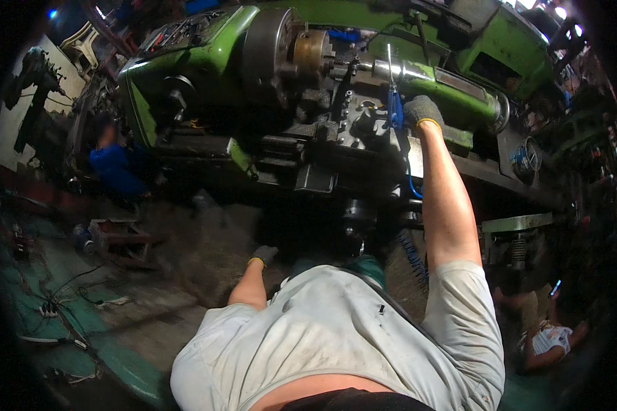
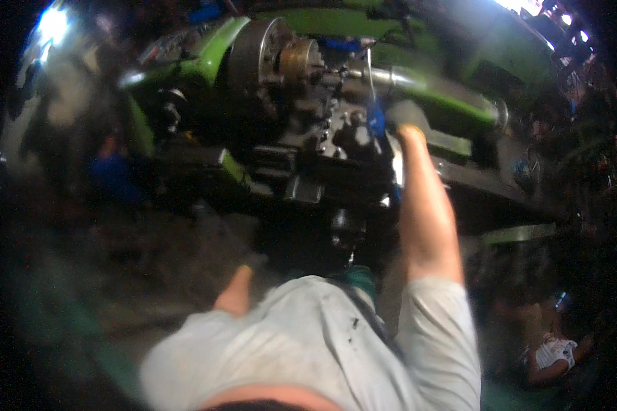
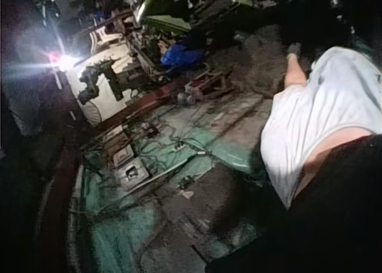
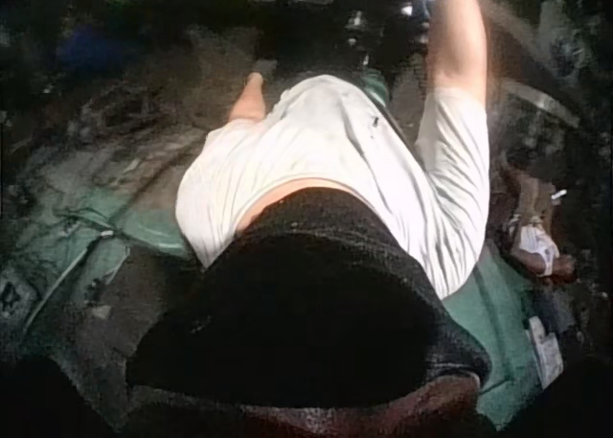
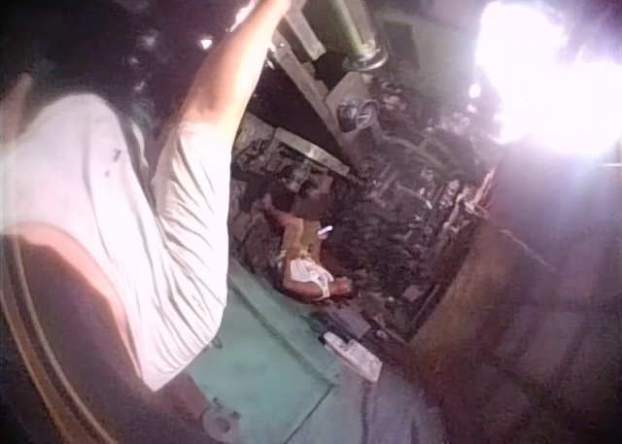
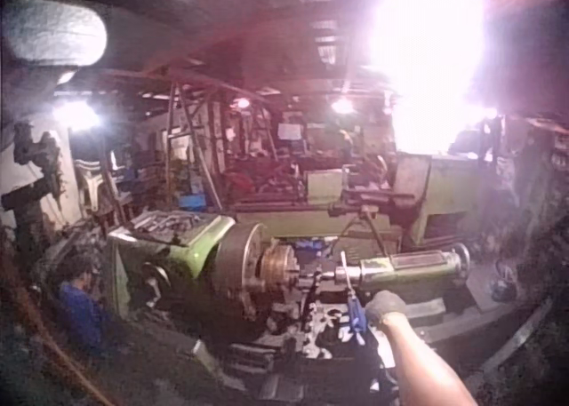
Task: The person operates a green metal lathe in a workshop, using a caliper to measure a rotating cylindrical workpiece. They adjust the tool post and machine controls while monitoring the machining process.
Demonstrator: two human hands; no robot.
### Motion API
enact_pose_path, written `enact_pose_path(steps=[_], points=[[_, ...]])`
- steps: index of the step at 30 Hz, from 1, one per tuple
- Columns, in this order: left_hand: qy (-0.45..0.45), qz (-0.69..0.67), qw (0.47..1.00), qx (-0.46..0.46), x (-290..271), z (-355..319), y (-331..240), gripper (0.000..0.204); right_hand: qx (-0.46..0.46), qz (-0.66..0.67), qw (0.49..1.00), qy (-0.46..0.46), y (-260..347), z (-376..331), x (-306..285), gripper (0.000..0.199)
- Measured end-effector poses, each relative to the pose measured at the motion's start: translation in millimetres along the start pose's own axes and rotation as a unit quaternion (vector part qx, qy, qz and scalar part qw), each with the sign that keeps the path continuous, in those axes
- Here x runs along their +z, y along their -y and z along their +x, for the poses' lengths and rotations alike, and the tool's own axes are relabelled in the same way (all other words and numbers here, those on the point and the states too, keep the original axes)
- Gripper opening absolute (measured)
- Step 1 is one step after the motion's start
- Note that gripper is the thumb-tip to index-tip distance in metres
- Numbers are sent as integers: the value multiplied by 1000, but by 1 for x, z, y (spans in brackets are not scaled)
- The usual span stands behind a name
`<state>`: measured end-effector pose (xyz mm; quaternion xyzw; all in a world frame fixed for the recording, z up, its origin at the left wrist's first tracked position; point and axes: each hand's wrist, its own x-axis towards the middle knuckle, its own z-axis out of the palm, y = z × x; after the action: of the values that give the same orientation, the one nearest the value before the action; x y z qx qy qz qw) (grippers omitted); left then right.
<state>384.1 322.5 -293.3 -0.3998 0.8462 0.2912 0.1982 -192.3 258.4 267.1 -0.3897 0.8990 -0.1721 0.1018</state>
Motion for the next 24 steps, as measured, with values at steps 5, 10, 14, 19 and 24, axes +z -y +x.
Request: enact_pose_path(steps=[5, 10, 14, 19, 24], points=[[10, -64, 993, -104, 3, -73, 13, 41, -2, 19, 1000, 8, 6, 7, 13, 39], [52, -139, 968, -203, -49, -126, -13, 41, 22, 7, 1000, -15, -8, 9, 12, 42], [54, -146, 963, -218, -58, -140, -18, 41, 13, 5, 1000, -4, -6, 13, 7, 44], [55, -155, 959, -229, -59, -144, -22, 42, 10, 10, 1000, 18, 0, 6, 3, 46], [57, -154, 960, -226, -63, -139, -22, 42, 24, 37, 999, -14, -5, 9, 8, 43]])
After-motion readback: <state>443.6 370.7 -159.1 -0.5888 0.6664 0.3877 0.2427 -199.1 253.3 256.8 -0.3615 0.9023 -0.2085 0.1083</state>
